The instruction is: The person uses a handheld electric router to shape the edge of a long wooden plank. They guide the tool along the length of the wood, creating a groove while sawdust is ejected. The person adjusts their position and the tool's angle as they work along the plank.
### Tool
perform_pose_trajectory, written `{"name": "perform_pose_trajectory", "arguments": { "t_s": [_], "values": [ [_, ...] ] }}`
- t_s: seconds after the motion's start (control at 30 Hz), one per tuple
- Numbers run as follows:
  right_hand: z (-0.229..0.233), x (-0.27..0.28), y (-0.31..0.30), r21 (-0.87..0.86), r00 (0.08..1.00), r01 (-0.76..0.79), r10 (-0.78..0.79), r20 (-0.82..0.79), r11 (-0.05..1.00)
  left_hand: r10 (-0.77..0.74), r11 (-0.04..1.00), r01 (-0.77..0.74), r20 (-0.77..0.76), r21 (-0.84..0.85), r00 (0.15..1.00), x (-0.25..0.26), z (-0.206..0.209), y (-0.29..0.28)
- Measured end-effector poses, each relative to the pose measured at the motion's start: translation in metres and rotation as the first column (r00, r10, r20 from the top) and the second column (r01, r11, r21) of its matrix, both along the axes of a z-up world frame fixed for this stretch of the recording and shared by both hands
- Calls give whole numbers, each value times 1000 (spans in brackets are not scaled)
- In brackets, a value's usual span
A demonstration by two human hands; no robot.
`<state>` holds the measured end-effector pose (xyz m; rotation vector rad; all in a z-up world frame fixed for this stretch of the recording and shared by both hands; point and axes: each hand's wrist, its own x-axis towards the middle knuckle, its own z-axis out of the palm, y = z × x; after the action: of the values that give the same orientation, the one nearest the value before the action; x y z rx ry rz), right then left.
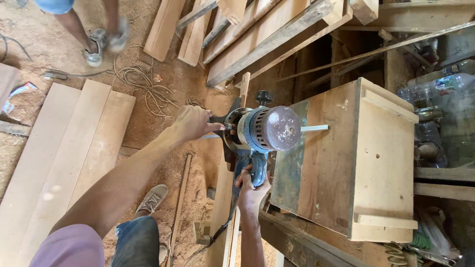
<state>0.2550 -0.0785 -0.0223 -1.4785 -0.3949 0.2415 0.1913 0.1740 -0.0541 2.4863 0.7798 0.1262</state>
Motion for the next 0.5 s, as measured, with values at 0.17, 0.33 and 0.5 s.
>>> {"name": "perform_pose_trajectory", "arguments": {
  "t_s": [0.17, 0.33, 0.5],
  "values": [
    [-1, -1, -3, 6, 1000, -13, 13, 15, 1000, -8, 1000, 8, -7, -3, 1000, -2, 1, -3],
    [-6, 0, -7, 15, 1000, -25, 25, 15, 1000, 13, 1000, -13, -15, -10, 1000, -4, 6, -7],
    [-5, -4, -12, -9, 999, -36, 36, 40, 999, -21, 1000, 21, -18, -7, 1000, -8, 7, -11]
  ]
}}
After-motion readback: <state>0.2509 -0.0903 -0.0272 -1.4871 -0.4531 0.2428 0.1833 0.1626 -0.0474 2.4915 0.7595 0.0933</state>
